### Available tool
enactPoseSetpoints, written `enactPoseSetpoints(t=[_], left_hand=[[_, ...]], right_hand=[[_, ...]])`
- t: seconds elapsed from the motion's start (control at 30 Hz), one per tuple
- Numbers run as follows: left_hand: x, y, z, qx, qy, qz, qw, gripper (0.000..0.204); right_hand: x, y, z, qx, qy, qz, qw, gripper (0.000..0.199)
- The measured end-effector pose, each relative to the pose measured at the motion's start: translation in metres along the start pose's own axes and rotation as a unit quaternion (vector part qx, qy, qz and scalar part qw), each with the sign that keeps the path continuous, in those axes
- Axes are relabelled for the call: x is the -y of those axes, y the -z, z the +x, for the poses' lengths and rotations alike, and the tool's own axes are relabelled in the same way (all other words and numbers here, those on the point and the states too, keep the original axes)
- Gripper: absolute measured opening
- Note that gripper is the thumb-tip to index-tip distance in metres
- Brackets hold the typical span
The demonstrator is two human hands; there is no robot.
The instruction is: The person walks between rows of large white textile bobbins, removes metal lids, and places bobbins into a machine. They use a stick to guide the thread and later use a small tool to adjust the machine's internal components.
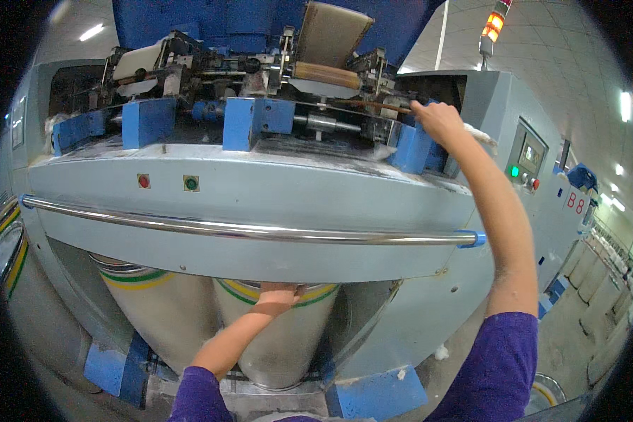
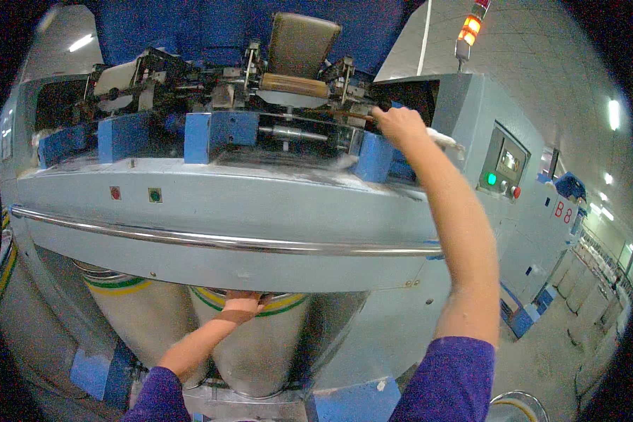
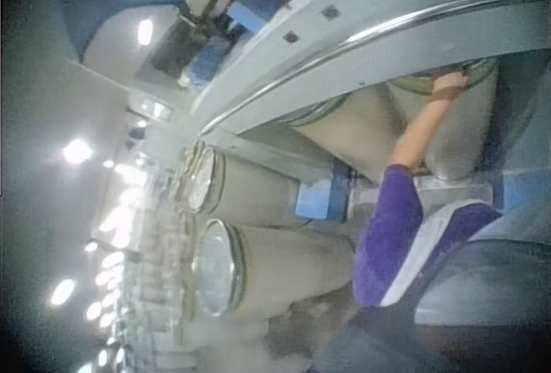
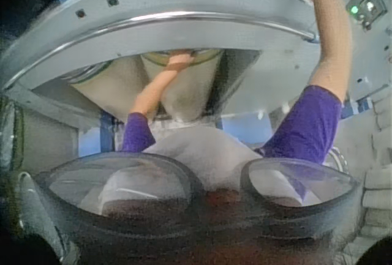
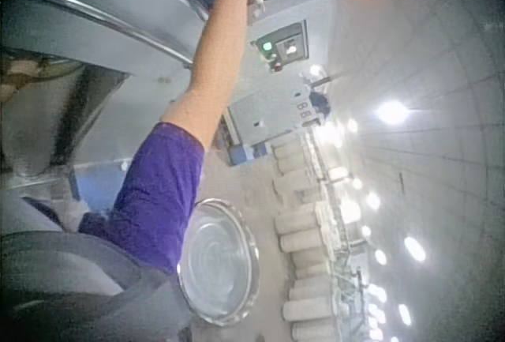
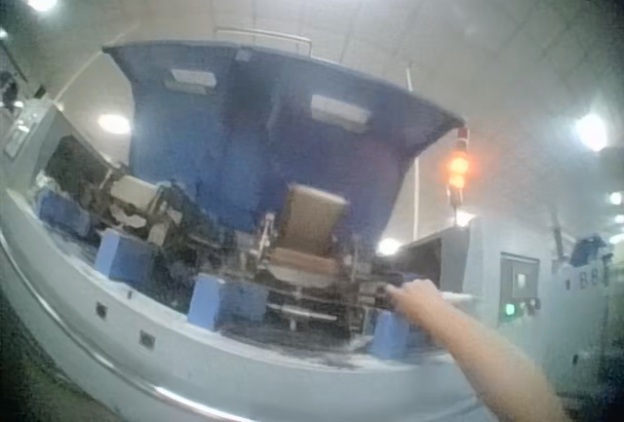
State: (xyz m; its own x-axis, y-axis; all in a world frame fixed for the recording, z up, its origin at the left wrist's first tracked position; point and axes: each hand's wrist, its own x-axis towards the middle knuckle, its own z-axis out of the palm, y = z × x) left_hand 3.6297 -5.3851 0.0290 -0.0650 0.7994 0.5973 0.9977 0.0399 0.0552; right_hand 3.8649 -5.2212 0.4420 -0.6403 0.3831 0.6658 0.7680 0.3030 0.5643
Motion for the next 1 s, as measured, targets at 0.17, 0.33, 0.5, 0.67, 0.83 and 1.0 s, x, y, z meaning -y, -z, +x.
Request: enactPoseSetpoints(t=[0.17,0.33,0.5,0.67,0.83,1.0], left_hand=[[0.004,-0.015,0.0,-0.033,-0.016,0.018,0.999,0.054],[0.002,-0.016,-0.002,-0.031,-0.003,0.011,0.999,0.054],[0.002,-0.02,-0.004,-0.01,0.005,0.02,1.0,0.049],[0.007,-0.036,-0.005,-0.076,-0.012,0.081,0.994,0.047],[0.008,-0.037,-0.005,-0.073,-0.013,0.039,0.996,0.047],[0.006,-0.029,-0.006,0.051,0.024,0.027,0.998,0.051]], right_hand=[[0.011,-0.006,0.005,-0.019,-0.017,-0.071,0.997,0.022],[0.031,0.021,-0.022,-0.028,0.017,-0.078,0.996,0.017],[0.055,0.078,-0.029,-0.037,0.03,-0.098,0.994,0.013],[0.067,0.12,-0.032,-0.053,0.064,-0.243,0.966,0.013],[0.064,0.152,-0.038,0.084,0.098,-0.272,0.953,0.016],[0.032,0.173,-0.046,0.226,0.05,-0.142,0.962,0.033]])
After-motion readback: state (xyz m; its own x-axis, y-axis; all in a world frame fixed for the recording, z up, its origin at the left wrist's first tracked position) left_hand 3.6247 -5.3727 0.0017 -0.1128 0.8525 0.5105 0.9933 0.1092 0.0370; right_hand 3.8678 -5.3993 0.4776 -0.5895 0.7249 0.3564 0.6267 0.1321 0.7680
